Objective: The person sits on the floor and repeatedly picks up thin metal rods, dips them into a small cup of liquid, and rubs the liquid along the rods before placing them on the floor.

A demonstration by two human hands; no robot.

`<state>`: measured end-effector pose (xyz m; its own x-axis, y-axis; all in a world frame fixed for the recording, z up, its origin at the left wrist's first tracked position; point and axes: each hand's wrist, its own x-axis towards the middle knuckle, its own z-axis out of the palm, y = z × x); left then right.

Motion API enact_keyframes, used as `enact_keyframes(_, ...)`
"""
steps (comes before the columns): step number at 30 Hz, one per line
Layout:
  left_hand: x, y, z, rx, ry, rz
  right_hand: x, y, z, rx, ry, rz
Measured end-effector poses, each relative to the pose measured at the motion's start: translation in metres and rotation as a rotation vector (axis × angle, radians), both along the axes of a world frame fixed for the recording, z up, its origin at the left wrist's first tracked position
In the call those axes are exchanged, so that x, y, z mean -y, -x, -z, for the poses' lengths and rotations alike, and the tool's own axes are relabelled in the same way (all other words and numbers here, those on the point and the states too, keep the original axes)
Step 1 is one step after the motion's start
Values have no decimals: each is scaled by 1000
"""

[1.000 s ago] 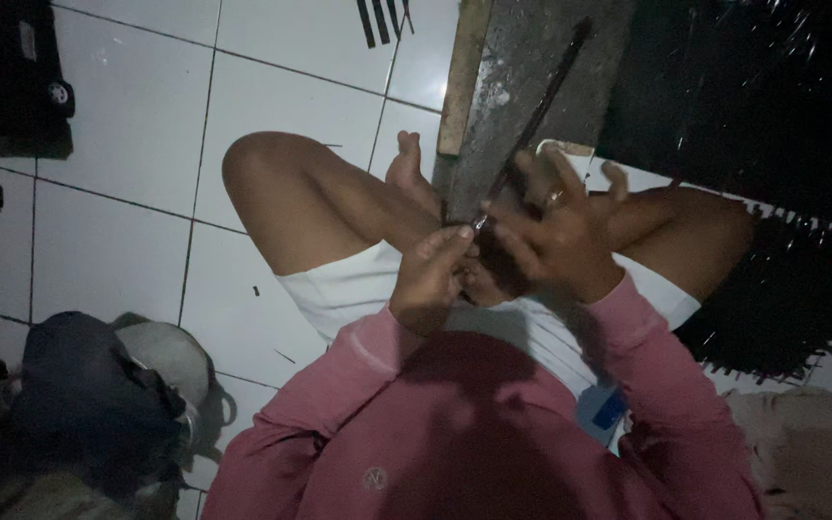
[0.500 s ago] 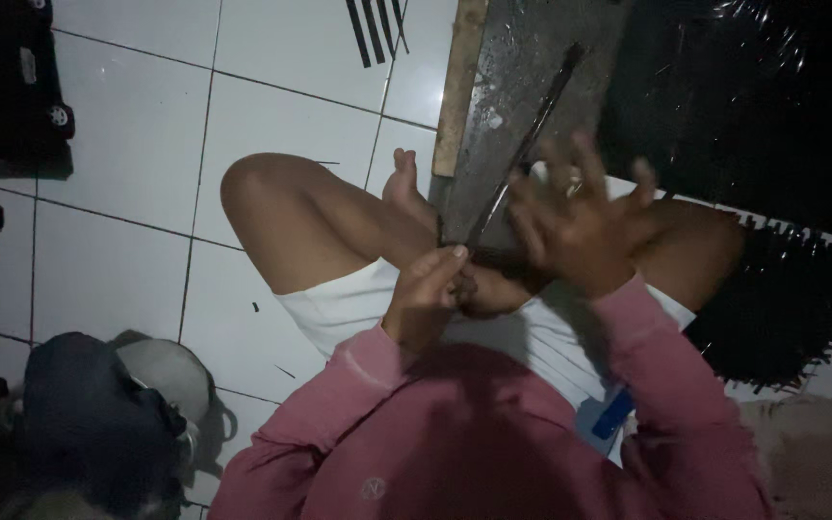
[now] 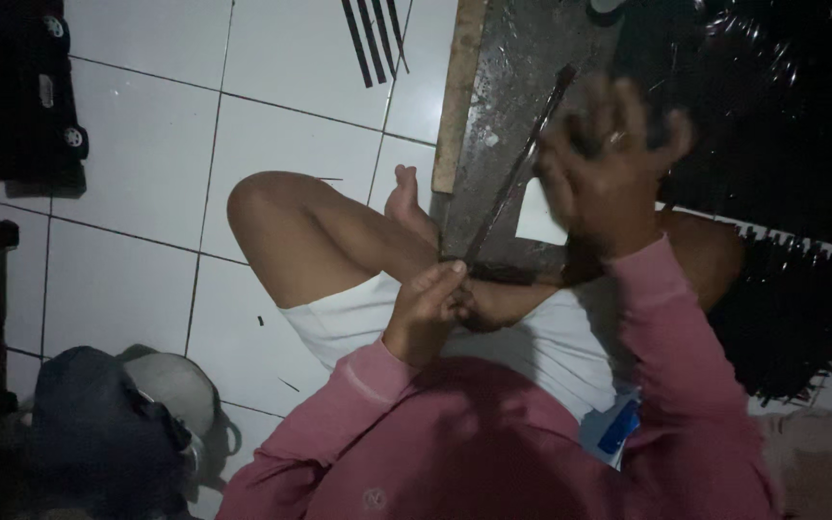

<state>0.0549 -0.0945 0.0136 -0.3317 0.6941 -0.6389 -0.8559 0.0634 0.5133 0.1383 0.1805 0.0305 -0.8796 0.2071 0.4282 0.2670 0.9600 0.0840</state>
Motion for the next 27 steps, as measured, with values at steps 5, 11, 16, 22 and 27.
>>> enact_keyframes(5, 3, -1, 3, 18, -40, 0, 24, -15, -9, 2, 248, -200)
enact_keyframes(11, 13, 12, -40, -327, -193, -18, 37, -19, -11, -244, 580, -1)
enact_keyframes(16, 3, 88, -82, -597, -341, -114, 79, -11, -10, -225, 547, 71)
enact_keyframes(22, -74, 230, -44, -362, -489, -475, 83, 17, 0, -216, 491, 109)
enact_keyframes(27, -138, 358, 75, -89, -577, -682, 81, 32, 4, -167, 448, 160)
